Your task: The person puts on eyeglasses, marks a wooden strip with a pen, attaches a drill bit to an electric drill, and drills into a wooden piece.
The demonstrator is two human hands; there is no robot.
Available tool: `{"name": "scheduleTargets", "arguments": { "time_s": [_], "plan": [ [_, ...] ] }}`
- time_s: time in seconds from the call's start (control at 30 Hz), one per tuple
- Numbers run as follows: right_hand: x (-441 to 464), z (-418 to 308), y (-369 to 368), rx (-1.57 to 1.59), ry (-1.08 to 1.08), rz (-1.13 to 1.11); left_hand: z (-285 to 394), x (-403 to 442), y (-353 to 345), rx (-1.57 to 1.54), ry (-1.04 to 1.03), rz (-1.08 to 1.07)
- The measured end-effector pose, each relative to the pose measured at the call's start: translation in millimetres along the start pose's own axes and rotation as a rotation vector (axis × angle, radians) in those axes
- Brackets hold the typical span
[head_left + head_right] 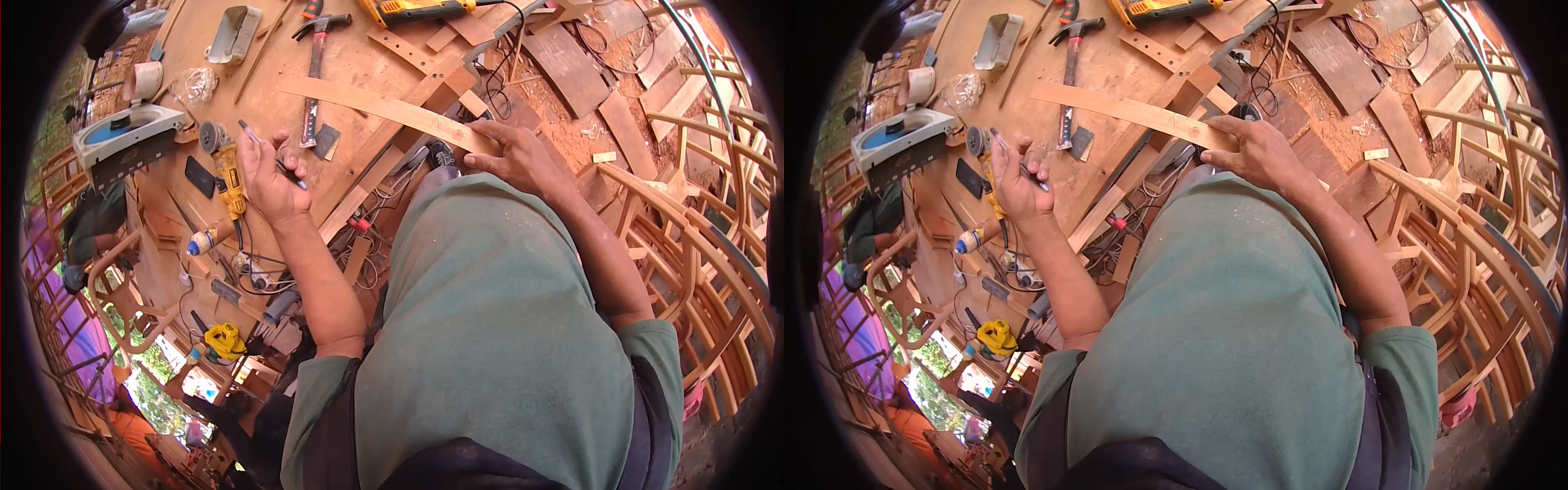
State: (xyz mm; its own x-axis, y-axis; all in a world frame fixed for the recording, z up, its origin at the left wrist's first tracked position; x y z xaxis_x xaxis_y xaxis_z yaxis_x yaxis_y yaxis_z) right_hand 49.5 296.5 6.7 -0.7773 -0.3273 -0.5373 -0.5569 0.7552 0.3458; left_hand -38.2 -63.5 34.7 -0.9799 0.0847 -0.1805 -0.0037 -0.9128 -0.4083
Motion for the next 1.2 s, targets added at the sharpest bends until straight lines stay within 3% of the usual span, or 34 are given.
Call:
{"name": "scheduleTargets", "arguments": {
  "time_s": [0.07,0.23,0.37,0.47,0.5,0.57,0.67,0.77,1.0,1.2],
  "plan": [
    [1,18,-5,0.031,0.027,0.037,12,0,-21,0.173,0.007,-0.002],
    [5,30,-1,-0.008,0.121,0.129,0,26,-82,-0.454,0.108,-0.445],
    [18,35,10,0.117,0.105,0.108,15,28,-168,-0.537,0.082,-0.668],
    [32,49,16,0.102,0.102,0.103,-2,50,-173,-0.086,0.033,-0.766],
    [36,51,20,0.098,0.12,0.094,-12,56,-180,0.278,0.103,-0.65],
    [43,59,23,0.103,0.167,0.107,-48,68,-182,0.694,0.106,-0.611],
    [50,68,24,0.103,0.235,0.118,-79,71,-220,1.443,-0.162,-0.8],
    [54,69,29,0.123,0.201,0.077,-110,80,-234,1.642,-0.075,-0.99],
    [61,73,27,0.294,0.168,0.067,-138,107,-225,1.612,0.109,-1.234],
    [63,66,23,0.353,0.122,0.08,-154,127,-219,1.535,0.091,-1.345]
  ]
}}
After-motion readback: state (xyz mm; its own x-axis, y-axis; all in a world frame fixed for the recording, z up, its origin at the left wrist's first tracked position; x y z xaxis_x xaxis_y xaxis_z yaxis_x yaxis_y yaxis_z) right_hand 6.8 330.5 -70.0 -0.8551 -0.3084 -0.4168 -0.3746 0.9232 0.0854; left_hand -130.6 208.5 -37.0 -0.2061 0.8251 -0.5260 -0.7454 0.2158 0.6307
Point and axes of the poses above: each hand's wrist, its own x-axis towards the middle knuckle, its own y-axis out of the back of the hand, z = x × y, the point moved 9 cm from there along x, towards the middle knuckle, and after that the axes turned 15 degrees about -z, right-handed, at the moved point
